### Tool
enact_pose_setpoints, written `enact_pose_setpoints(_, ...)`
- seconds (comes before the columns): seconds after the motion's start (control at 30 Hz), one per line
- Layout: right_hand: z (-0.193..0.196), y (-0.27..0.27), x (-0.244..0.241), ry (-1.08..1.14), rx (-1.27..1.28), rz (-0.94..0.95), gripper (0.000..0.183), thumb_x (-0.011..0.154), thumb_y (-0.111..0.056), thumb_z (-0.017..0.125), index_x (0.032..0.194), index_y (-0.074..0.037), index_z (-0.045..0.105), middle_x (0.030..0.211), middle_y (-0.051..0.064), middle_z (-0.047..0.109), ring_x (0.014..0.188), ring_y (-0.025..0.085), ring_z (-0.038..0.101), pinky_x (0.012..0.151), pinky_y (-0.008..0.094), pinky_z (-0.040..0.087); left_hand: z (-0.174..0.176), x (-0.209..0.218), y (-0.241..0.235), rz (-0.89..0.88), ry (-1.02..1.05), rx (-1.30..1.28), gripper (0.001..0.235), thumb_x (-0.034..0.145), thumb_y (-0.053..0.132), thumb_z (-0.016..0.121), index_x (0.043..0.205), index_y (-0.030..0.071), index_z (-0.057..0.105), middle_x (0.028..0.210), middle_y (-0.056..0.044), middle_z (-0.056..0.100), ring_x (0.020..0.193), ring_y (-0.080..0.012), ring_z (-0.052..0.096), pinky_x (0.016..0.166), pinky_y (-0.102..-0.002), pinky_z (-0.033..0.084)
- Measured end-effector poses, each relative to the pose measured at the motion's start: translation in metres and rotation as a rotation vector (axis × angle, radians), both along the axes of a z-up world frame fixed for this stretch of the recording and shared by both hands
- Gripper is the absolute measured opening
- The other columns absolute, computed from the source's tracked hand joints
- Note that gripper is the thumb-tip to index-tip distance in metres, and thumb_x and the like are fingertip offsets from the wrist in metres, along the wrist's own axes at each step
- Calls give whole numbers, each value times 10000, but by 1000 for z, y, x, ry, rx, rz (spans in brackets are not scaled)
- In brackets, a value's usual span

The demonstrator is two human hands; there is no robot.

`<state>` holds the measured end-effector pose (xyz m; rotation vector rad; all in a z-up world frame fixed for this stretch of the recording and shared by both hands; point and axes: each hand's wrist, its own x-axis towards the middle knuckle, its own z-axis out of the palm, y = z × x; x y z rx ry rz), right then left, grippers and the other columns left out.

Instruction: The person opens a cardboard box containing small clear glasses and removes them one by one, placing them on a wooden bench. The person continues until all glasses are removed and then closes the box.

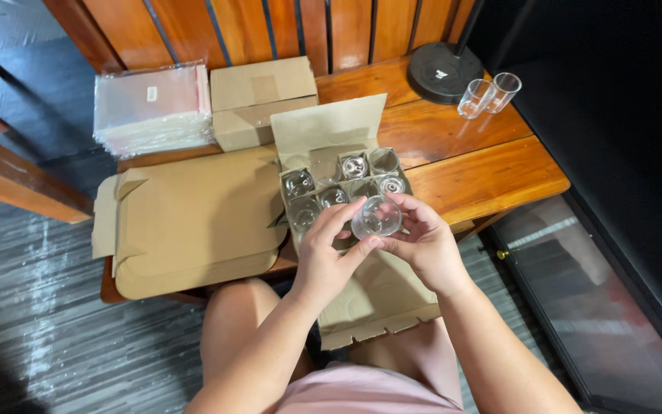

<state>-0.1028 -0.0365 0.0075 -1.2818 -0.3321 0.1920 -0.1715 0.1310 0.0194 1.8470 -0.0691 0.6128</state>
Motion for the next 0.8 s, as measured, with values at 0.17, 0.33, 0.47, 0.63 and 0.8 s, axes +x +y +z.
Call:
enact_pose_setpoints(0.17, -2, -13, 15, -24, 28, -51, 802, 640, 200, 851, 1379, 8, 607, 1136, 133, 700, 1074, 212, 702, 872, 358, 661, 0, 23, -13, -11, -28, 66, 600, 832, 262, 872, 1391, 215, 660, 1196, -75, 700, 1062, -224, 696, 807, -308, 622)
enact_pose_setpoints(0.33, -1, -31, 31, -48, 50, -107, 815, 647, 189, 850, 1398, 18, 584, 1151, 148, 686, 1097, 222, 690, 882, 367, 657, 14, 51, -26, -35, -78, 164, 577, 821, 266, 868, 1360, 194, 678, 1154, -96, 726, 1012, -257, 722, 756, -321, 628)
enact_pose_setpoints(0.47, 2, -42, 48, -101, 29, -197, 786, 661, 171, 857, 1385, 32, 585, 1147, 104, 677, 1087, 173, 675, 845, 311, 657, 13, 82, -39, -63, -66, 266, 582, 788, 254, 871, 1336, 199, 685, 1130, -97, 738, 1005, -281, 737, 760, -351, 643)
enact_pose_setpoints(0.63, -13, -59, 80, -115, 5, -295, 689, 684, 127, 879, 1318, 20, 632, 1118, 59, 680, 1080, 122, 650, 860, 285, 648, 19, 121, -56, -114, 9, 308, 569, 783, 263, 861, 1317, 185, 679, 1088, -110, 750, 964, -304, 750, 747, -375, 654)
enact_pose_setpoints(0.8, -21, -67, 108, -108, -27, -418, 645, 687, 79, 918, 1270, 30, 648, 1084, 63, 673, 1045, 127, 654, 854, 290, 647, 5, 169, -74, -144, 224, 334, 559, 769, 357, 849, 1291, 231, 691, 1094, -63, 772, 1024, -280, 756, 851, -388, 637)
